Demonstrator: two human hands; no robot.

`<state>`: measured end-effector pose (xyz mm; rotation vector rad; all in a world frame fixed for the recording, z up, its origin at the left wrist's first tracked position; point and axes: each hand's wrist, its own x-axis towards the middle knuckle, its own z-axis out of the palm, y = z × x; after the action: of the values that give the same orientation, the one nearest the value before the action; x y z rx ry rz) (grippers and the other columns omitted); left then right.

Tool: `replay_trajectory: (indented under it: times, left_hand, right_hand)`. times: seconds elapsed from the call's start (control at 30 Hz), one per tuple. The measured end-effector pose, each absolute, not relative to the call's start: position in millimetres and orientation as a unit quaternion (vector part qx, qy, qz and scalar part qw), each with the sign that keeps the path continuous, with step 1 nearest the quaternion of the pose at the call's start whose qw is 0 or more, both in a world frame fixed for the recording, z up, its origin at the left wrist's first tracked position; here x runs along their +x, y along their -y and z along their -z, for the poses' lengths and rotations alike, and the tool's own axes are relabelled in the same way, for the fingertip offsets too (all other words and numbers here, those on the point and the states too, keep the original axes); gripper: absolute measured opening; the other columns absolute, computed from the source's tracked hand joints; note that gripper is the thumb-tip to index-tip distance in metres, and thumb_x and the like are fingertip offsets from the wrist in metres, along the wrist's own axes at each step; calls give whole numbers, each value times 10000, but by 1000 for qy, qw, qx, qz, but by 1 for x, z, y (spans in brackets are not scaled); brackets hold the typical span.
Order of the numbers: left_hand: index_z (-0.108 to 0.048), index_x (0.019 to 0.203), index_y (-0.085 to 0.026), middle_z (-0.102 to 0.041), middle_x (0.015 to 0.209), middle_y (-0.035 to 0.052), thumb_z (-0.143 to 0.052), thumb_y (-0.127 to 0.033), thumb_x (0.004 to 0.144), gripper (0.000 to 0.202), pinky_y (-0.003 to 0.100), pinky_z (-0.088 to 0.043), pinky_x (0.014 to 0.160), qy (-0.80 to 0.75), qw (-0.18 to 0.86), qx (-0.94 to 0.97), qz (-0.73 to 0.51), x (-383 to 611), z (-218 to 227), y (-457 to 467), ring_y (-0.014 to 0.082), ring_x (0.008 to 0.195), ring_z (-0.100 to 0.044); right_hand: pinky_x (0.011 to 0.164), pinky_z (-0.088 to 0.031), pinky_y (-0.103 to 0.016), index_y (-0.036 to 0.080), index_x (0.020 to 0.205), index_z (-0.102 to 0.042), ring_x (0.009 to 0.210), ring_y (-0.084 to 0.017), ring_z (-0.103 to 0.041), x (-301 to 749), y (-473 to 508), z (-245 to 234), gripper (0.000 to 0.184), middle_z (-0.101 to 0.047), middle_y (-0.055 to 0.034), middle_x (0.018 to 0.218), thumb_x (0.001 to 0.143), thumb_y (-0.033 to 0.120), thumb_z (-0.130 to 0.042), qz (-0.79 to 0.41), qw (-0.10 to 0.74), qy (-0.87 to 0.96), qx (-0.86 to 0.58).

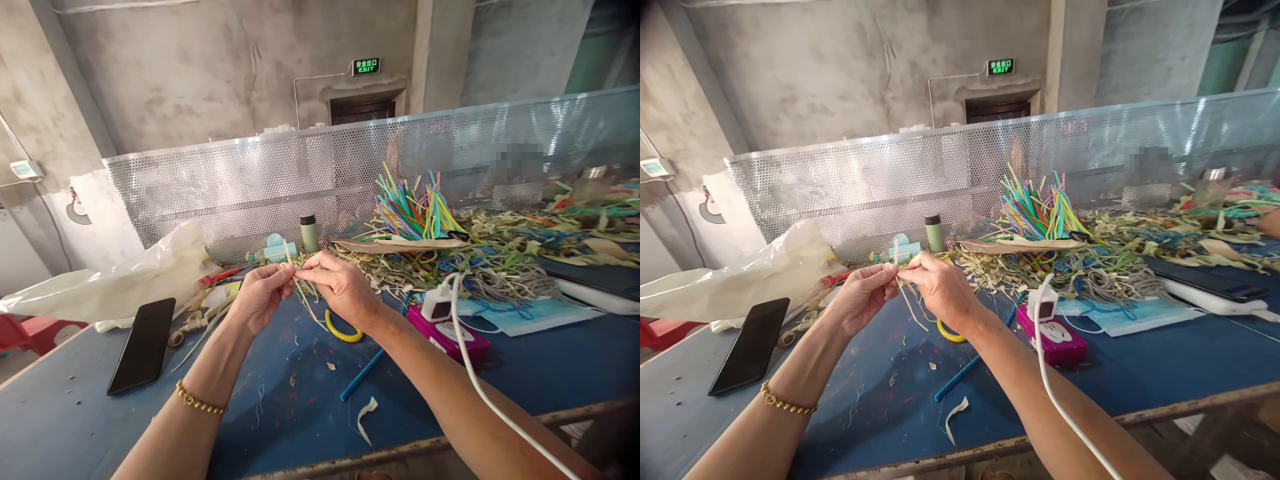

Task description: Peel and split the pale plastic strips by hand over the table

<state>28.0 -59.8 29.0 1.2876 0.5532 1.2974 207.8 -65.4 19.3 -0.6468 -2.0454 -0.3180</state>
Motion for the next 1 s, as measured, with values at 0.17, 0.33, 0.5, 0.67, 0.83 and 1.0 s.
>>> replay_trajectory:
  times: [0.17,0.33,0.5,0.67,0.83,1.0]
  left_hand:
    - [-657,608,-87,-560,595,21,-786,-215,686,198,225,-371,520,-252,577,550,-549,26,-29,58,67,492,-468]
    - [-663,607,-85,-556,600,18,-794,-218,661,194,219,-362,515,-262,565,551,-555,23,-28,55,63,494,-465]
    - [-662,597,-77,-536,563,15,-783,-195,638,174,220,-330,487,-291,555,544,-558,23,-28,55,59,475,-437]
    - [-614,530,-92,-476,493,-4,-759,-184,612,191,215,-304,465,-288,582,544,-531,23,-28,56,55,455,-397]
    - [-536,465,-124,-425,443,-30,-760,-162,574,252,207,-269,438,-297,594,540,-518,23,-27,56,46,433,-352]
    - [-562,487,-119,-435,454,-33,-780,-174,579,242,212,-280,450,-309,592,537,-516,24,-27,57,48,439,-366]
  right_hand:
    - [779,-506,-278,225,1094,-727,885,-152,-631,207,65,-18,312,-651,-58,1018,945,115,-476,118,454,840,-273]
    - [764,-492,-277,188,1126,-687,830,-144,-602,204,70,-19,285,-633,-61,950,962,146,-458,129,467,835,-259]
    - [720,-450,-268,182,1010,-686,827,-147,-552,201,78,-21,268,-580,-64,923,968,130,-427,227,395,852,-259]
    - [714,-391,-301,161,888,-634,830,-162,-485,196,81,-18,223,-542,-65,915,976,133,-431,320,322,855,-251]
    - [695,-338,-339,161,774,-577,779,-169,-447,188,86,-16,270,-515,-51,819,967,79,-407,403,296,836,-226]
    - [754,-387,-332,172,781,-575,797,-170,-492,186,85,-15,258,-569,-60,829,967,101,-411,313,351,853,-226]
